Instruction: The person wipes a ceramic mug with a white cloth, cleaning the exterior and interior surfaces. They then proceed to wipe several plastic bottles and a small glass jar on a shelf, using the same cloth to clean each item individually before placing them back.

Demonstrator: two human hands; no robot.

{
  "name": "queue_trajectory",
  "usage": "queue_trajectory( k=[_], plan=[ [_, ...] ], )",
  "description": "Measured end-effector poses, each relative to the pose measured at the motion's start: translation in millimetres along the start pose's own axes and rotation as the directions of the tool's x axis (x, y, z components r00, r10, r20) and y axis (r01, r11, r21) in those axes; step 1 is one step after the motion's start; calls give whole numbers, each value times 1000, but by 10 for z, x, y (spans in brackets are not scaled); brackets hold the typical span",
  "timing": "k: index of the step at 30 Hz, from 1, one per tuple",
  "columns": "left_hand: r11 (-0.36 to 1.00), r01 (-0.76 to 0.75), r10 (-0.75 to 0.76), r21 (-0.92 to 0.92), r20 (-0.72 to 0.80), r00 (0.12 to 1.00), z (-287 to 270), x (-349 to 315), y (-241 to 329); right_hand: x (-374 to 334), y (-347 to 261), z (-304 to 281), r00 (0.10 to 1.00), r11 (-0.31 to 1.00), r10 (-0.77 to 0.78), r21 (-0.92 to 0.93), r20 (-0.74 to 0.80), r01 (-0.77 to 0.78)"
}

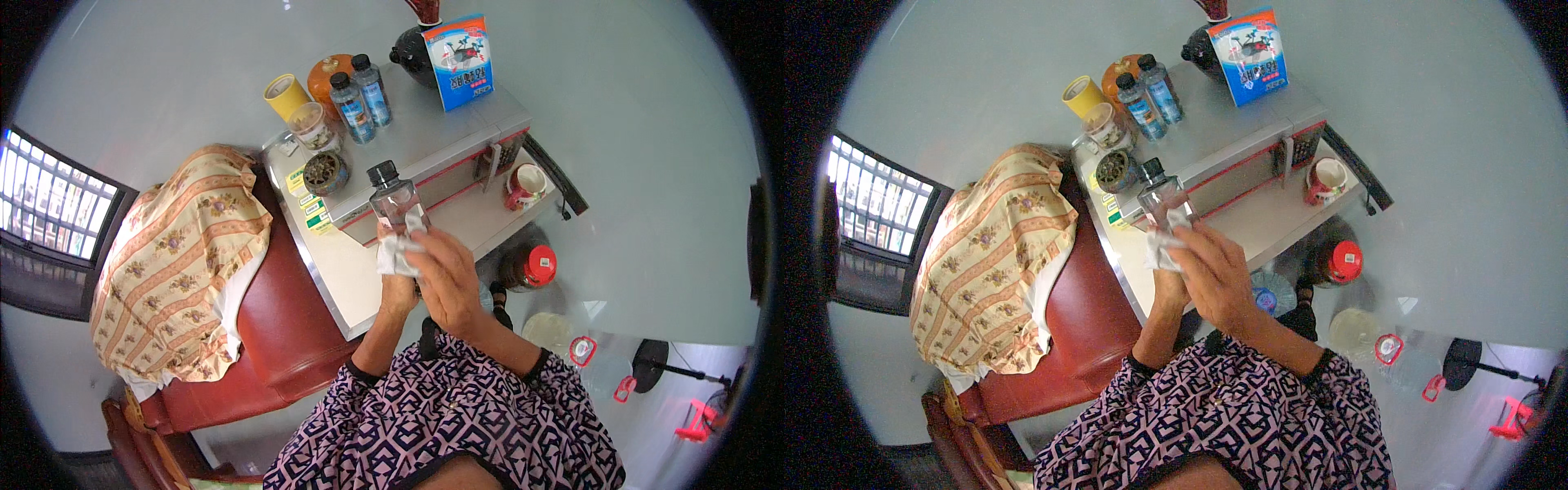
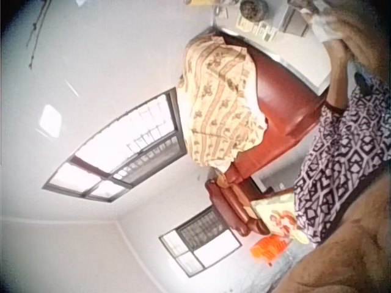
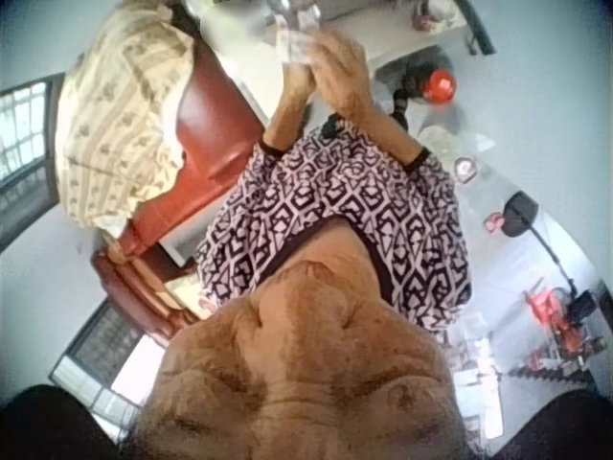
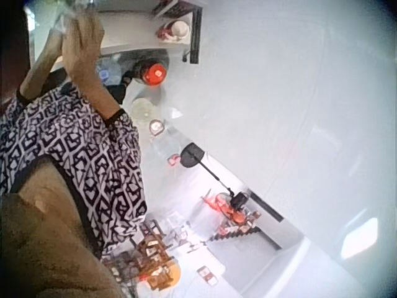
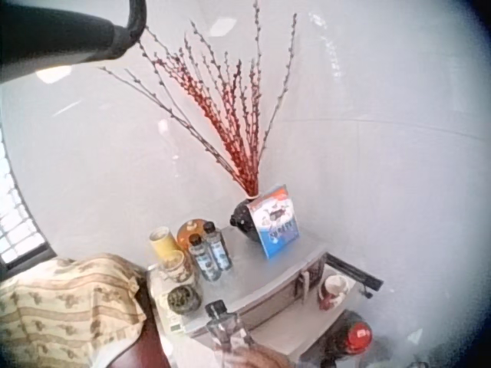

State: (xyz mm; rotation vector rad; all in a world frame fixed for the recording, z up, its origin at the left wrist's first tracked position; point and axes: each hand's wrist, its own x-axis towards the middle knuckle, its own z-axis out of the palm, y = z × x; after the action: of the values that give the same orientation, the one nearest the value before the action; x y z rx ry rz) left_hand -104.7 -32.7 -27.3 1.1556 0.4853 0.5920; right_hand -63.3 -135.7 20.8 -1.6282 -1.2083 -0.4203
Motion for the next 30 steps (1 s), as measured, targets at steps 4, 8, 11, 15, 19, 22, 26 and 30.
queue_trajectory(
  k=[4,8,11,15,19,22,26,30],
  plan=[
    [998,-36,34,51,44,998,-48,-167,133,251,-46,122,978,971,180,180,-101,-160],
    [999,18,-20,35,73,997,-132,-349,117,442,43,65,849,694,516,523,118,-494],
    [1000,-25,23,6,210,978,-330,-370,-23,376,362,87,842,639,452,553,293,-535],
    [992,-120,104,27,347,932,-167,-474,232,191,516,270,824,632,486,534,291,-561],
    [976,-178,135,123,297,945,-138,-515,321,361,29,-9,725,386,617,684,307,-619],
    [960,-211,155,185,277,948,-78,-513,317,330,-140,-102,769,540,627,640,126,-546],
    [942,-306,268,136,239,933,37,-511,161,295,-256,-282,754,582,650,574,97,-576],
    [956,-269,272,113,-4,962,71,-458,139,19,-200,-203,884,804,466,395,47,-445]
  ],
)
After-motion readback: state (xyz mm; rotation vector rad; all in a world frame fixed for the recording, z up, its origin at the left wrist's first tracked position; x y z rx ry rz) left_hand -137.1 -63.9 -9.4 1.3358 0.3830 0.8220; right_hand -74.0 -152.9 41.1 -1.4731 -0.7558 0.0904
